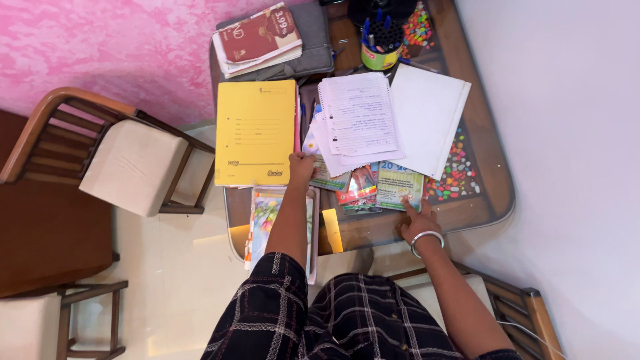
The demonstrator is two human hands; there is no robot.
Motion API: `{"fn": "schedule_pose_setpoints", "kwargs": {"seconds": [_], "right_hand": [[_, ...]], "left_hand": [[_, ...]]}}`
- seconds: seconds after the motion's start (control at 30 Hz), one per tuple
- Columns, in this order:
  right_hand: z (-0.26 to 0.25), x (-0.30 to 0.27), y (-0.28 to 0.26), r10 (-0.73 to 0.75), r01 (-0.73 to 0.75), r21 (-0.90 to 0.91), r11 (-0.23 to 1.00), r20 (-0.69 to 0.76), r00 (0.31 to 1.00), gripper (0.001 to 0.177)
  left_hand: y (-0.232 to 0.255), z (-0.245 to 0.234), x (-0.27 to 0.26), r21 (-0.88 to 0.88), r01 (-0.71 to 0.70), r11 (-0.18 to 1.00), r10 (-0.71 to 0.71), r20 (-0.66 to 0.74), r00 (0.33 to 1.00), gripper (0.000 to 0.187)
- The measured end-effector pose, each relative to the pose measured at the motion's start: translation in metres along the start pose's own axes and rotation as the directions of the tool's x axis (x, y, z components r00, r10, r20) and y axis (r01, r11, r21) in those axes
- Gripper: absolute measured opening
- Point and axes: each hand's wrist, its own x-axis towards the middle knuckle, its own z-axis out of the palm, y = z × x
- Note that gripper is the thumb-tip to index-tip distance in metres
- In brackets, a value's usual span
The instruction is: The person organizes stationery items on a glass table. They stack books and notebooks, arrange papers, place pens into a holder, and move a monitor to clear space.
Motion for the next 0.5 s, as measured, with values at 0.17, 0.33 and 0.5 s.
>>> {"fn": "schedule_pose_setpoints", "kwargs": {"seconds": [0.17, 0.33, 0.5], "right_hand": [[-0.008, -0.006, -0.003, 0.018, -0.018, 0.002, 1.000, 0.032, 0.999, 0.082], [-0.013, -0.002, -0.004, 0.014, -0.013, -0.015, 1.000, 0.050, 0.999, 0.078], [-0.010, 0.001, 0.000, -0.015, 0.015, 0.005, 1.000, 0.000, 1.000, 0.072]], "left_hand": [[0.004, 0.017, 0.017, -0.447, 0.191, 0.874, -0.144, 0.137, 0.980, 0.057], [-0.003, 0.025, 0.023, -0.435, 0.010, 0.900, 0.001, 0.025, 1.000, 0.051], [0.005, 0.029, -0.042, 0.300, -0.169, 0.939, 0.233, -0.192, 0.953, 0.041]]}}
